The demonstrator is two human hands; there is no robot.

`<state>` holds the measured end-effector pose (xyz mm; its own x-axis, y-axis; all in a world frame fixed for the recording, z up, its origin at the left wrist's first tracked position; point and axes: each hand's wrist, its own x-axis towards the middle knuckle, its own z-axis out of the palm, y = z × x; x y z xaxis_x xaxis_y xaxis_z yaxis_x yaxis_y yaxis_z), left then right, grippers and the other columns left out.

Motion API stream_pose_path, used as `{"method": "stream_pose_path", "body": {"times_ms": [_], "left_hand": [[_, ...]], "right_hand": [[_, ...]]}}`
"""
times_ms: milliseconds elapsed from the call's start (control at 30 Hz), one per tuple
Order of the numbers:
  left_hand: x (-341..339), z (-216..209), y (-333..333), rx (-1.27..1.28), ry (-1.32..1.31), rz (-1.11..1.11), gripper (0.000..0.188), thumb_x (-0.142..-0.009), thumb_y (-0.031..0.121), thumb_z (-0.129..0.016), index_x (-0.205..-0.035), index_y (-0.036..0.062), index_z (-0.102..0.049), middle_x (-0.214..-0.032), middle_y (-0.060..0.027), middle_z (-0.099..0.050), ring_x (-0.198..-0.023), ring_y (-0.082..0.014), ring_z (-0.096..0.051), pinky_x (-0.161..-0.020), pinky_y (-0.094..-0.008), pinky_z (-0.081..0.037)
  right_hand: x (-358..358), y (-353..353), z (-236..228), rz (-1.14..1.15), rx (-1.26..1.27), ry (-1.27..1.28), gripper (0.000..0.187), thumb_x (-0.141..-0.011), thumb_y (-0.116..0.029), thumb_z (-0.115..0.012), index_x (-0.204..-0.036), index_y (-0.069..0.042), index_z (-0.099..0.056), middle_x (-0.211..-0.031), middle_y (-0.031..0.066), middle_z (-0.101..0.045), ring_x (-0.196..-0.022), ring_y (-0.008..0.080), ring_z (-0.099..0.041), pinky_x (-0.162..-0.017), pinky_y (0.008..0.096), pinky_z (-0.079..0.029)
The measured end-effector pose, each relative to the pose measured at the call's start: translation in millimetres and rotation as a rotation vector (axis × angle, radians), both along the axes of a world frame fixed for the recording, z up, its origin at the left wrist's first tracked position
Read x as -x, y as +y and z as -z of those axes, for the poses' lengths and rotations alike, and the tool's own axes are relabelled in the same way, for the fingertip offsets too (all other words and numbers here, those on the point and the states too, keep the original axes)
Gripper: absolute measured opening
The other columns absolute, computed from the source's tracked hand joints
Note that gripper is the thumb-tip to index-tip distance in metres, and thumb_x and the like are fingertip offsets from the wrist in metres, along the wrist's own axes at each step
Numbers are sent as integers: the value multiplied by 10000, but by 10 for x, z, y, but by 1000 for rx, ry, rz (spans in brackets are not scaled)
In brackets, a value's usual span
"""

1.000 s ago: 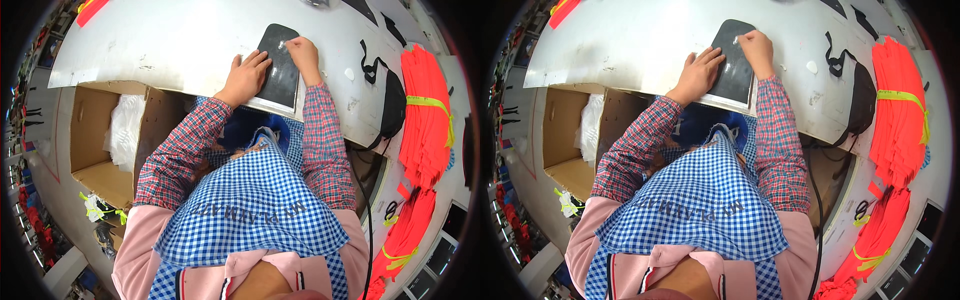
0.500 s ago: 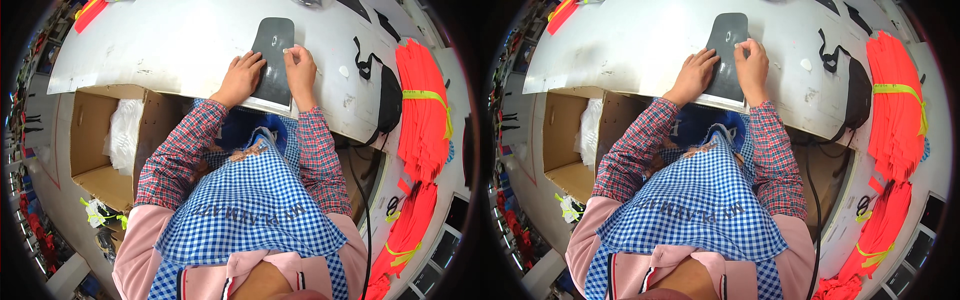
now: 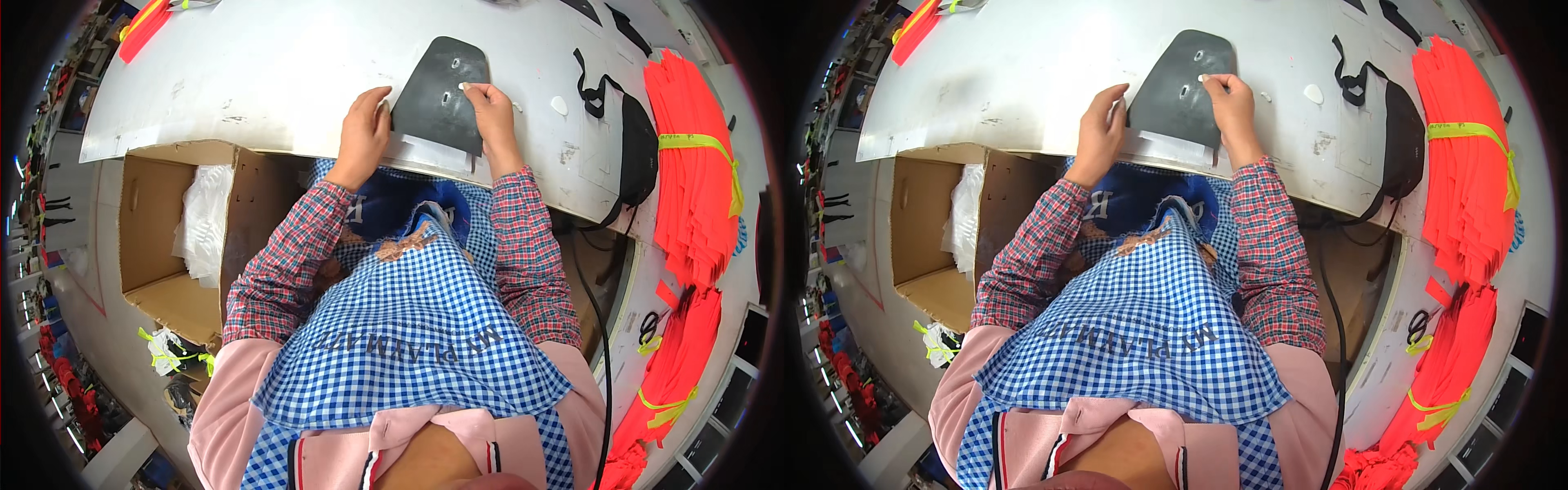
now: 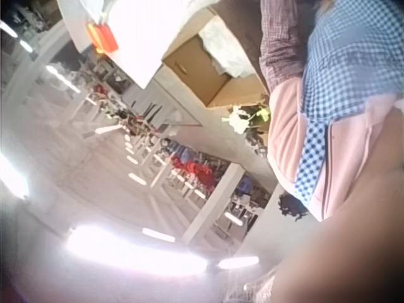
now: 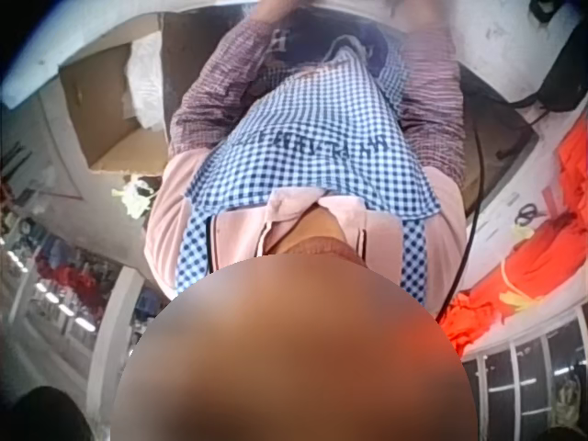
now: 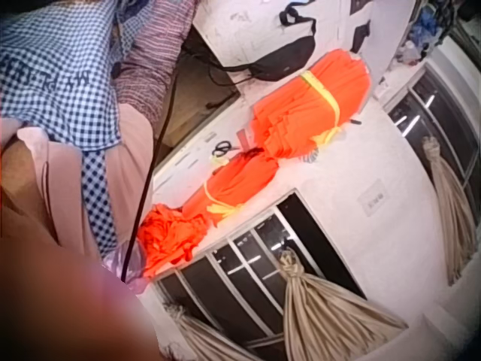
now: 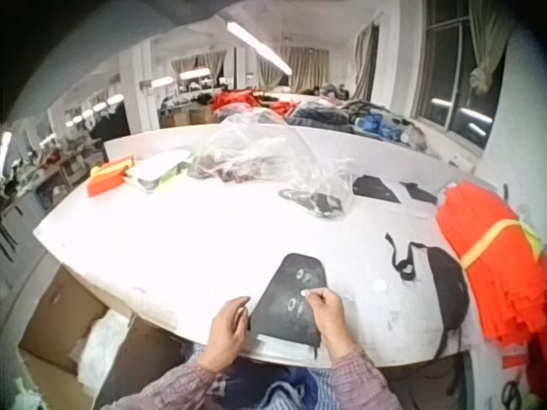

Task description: Assembling protective sports gear by applying white adhesive strips and padding to black plastic components.

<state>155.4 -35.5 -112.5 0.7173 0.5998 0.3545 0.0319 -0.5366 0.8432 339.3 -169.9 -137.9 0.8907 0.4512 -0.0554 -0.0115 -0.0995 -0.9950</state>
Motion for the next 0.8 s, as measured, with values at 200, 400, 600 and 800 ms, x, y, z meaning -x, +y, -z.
{"method": "stream_pose_path", "body": {"times_ms": [200, 400, 600, 800], "left_hand": [[48, -137, 102, 752, 35, 74, 392, -1029, 286, -541, -1265, -22, -592, -1144, -114, -640, -1006, -185, -626, -845, -306, -525], [-61, -198, 70, 792, 190, 117, 560, -1012, 416, -552, -1349, -30, -528, -1218, -108, -618, -1035, -190, -611, -844, -291, -515], [-230, -401, 2, 692, 280, 164, 520, -1026, 381, -533, -1353, -23, -519, -1199, -87, -626, -1003, -159, -595, -825, -279, -500], [-316, -427, -55, 1166, 133, 394, 536, -996, 371, -606, -1304, -66, -552, -1213, -153, -648, -1100, -191, -620, -947, -290, -487]], "right_hand": [[-1, -6, -141, -5, -123, 144, 213, -907, -207, -711, -969, -4, -697, -889, 21, -679, -814, 83, -583, -741, 229, -462], [96, -43, -335, -48, -240, 318, 244, -900, -209, -716, -1002, 11, -687, -908, 37, -691, -849, 96, -614, -775, 225, -473], [188, -79, -557, -109, -337, 491, 266, -919, -238, -690, -1026, 5, -692, -922, 46, -700, -799, 105, -645, -724, 234, -509], [313, -52, -755, -251, -421, 525, 295, -926, -255, -683, -1057, 10, -690, -936, 43, -703, -812, 108, -649, -737, 238, -515]]}}
